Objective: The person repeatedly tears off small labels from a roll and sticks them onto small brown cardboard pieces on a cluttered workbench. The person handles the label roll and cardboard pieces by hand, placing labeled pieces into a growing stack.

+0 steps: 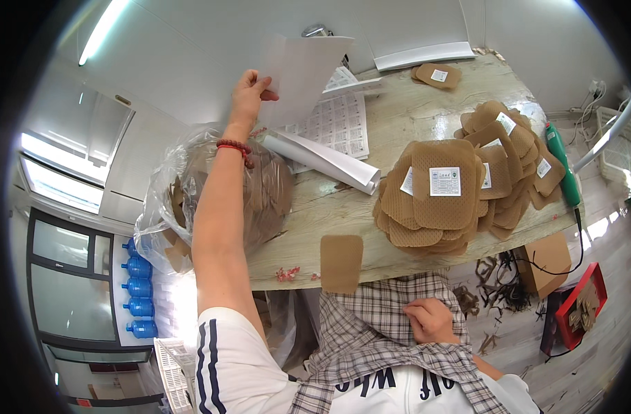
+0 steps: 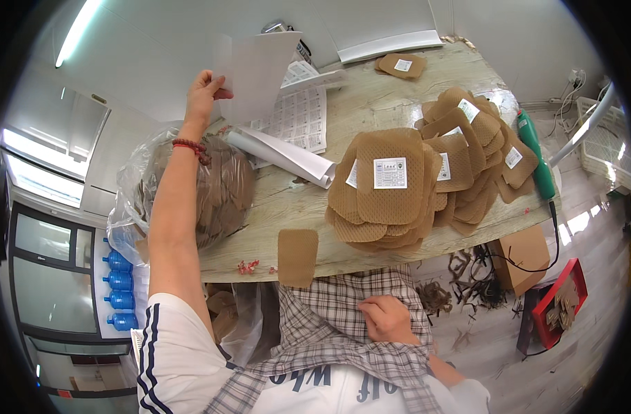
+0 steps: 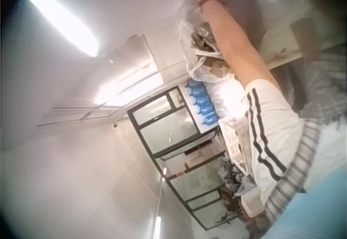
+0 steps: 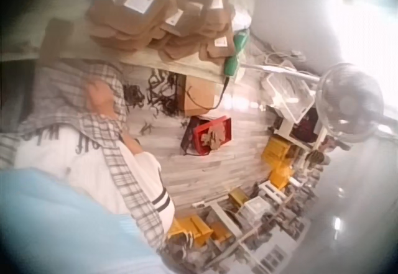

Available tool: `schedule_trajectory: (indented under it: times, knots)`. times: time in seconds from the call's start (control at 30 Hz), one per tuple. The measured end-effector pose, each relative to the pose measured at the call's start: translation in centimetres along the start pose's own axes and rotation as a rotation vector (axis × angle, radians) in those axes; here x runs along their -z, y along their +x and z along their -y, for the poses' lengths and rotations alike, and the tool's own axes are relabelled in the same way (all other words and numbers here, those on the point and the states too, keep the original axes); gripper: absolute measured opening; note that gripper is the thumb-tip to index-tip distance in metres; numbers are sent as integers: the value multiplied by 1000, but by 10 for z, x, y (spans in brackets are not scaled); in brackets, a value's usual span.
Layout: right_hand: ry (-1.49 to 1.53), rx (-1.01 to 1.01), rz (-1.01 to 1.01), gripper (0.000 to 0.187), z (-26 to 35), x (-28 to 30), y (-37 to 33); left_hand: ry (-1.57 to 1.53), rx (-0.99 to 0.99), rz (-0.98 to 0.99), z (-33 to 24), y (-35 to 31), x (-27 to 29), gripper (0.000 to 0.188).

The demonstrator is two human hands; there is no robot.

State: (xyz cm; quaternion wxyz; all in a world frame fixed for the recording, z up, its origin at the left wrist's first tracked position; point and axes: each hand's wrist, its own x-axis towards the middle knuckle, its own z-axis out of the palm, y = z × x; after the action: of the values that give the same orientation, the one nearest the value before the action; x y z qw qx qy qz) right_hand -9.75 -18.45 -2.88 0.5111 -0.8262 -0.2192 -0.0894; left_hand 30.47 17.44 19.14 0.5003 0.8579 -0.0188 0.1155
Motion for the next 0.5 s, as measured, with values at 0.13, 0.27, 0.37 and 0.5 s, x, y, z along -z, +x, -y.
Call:
schedule_trajectory:
  times: [0.13,0.27,0.37,0.5]
  knots:
    - [10,5,-26,18,3,-1,-1,-88,1,-29,-43,-8,21,13]
    - [13,28,-34,17,8,1,-2,-274,-174,85,-66,-27,38,15]
    - [43,-4,-33,16,7,0,-6,-102,-392,86,-97,-74,30,16]
    - [188,-101,-68,15,17,8,-2,477,-764,84,-135,-161,18,14]
